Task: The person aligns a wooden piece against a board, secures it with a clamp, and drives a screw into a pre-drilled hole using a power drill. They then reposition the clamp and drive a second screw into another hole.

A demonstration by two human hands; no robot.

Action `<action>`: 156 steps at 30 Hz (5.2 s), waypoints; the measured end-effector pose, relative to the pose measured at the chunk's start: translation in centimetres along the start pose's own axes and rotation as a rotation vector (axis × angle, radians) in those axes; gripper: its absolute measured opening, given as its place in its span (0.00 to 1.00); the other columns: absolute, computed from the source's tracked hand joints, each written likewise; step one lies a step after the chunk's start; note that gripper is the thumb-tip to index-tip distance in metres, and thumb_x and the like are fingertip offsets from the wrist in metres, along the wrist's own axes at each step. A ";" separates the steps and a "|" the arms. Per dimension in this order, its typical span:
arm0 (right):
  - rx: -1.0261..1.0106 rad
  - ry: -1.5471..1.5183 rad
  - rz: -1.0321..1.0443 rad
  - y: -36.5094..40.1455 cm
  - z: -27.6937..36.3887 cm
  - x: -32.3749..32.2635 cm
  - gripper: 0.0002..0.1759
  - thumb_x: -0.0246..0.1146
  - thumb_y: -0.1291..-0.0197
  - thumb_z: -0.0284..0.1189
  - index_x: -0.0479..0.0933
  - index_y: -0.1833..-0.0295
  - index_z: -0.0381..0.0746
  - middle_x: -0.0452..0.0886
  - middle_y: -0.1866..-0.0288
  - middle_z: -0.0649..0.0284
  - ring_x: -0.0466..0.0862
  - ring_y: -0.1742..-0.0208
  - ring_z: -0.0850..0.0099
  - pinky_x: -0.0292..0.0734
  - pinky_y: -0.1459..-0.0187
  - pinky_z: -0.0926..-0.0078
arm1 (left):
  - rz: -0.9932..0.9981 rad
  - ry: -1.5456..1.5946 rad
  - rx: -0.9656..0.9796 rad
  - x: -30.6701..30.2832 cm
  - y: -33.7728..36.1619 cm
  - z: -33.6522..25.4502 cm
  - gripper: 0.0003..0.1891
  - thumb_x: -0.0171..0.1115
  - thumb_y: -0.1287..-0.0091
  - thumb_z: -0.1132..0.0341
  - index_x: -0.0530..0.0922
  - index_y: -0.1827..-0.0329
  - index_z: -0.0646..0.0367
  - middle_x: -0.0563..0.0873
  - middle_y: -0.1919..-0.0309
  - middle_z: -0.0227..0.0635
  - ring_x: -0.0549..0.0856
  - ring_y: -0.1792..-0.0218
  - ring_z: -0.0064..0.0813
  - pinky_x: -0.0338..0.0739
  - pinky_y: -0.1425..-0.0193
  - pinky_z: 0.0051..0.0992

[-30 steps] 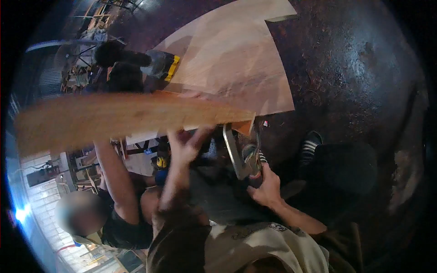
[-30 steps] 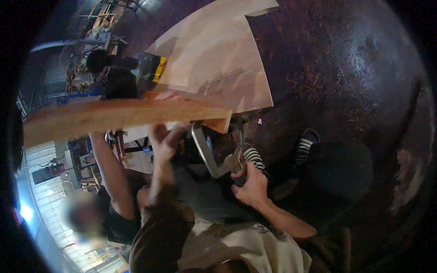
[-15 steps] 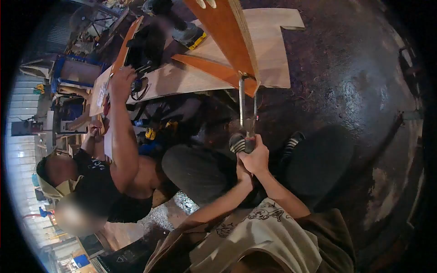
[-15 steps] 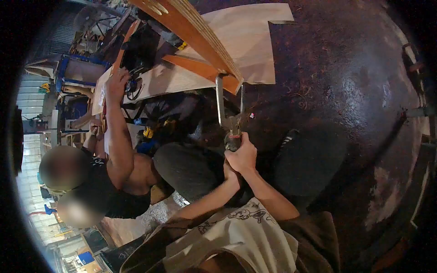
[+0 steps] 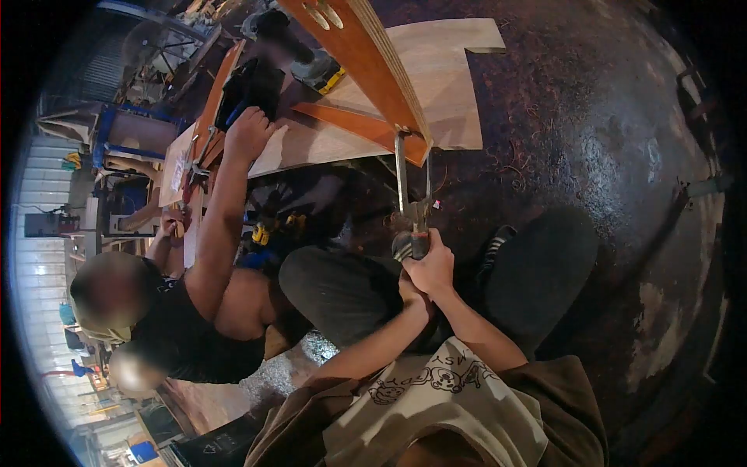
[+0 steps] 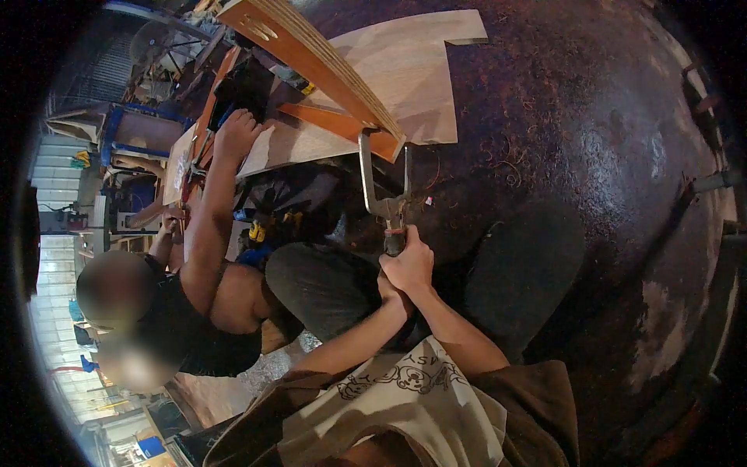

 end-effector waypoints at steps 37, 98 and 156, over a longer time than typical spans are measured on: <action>-0.225 -0.526 -0.044 -0.8 2.1 -4.9 0.28 0.73 0.36 0.25 0.76 0.32 0.32 0.82 0.41 0.63 0.82 0.45 0.72 0.78 0.40 0.74 | -0.390 1.163 -0.496 -12.3 -9.0 -19.9 0.22 0.71 0.32 0.59 0.83 0.37 0.54 0.86 0.44 0.35 0.81 0.40 0.45 0.66 0.25 0.48; -0.686 0.298 -0.087 -13.2 16.8 -10.6 0.32 0.81 0.63 0.40 0.85 0.46 0.47 0.85 0.45 0.70 0.80 0.41 0.62 0.68 0.29 0.50 | -0.077 0.904 0.121 -9.7 -15.1 -20.6 0.16 0.67 0.37 0.60 0.88 0.45 0.43 0.90 0.46 0.18 0.86 0.49 0.25 0.73 0.43 0.34; -0.143 -0.157 0.724 1.3 -3.9 2.0 0.22 0.69 0.42 0.20 0.79 0.40 0.33 0.85 0.46 0.59 0.84 0.43 0.64 0.78 0.39 0.63 | -0.236 1.109 -0.958 -15.6 4.3 -39.7 0.37 0.63 0.29 0.41 0.78 0.36 0.70 0.90 0.61 0.59 0.91 0.60 0.57 0.84 0.56 0.49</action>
Point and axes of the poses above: each hand's wrist, its own y-axis away from the middle knuckle, its own x-axis out of the palm, z = x × y, the point moved 9 cm from there along -y, towards the middle knuckle
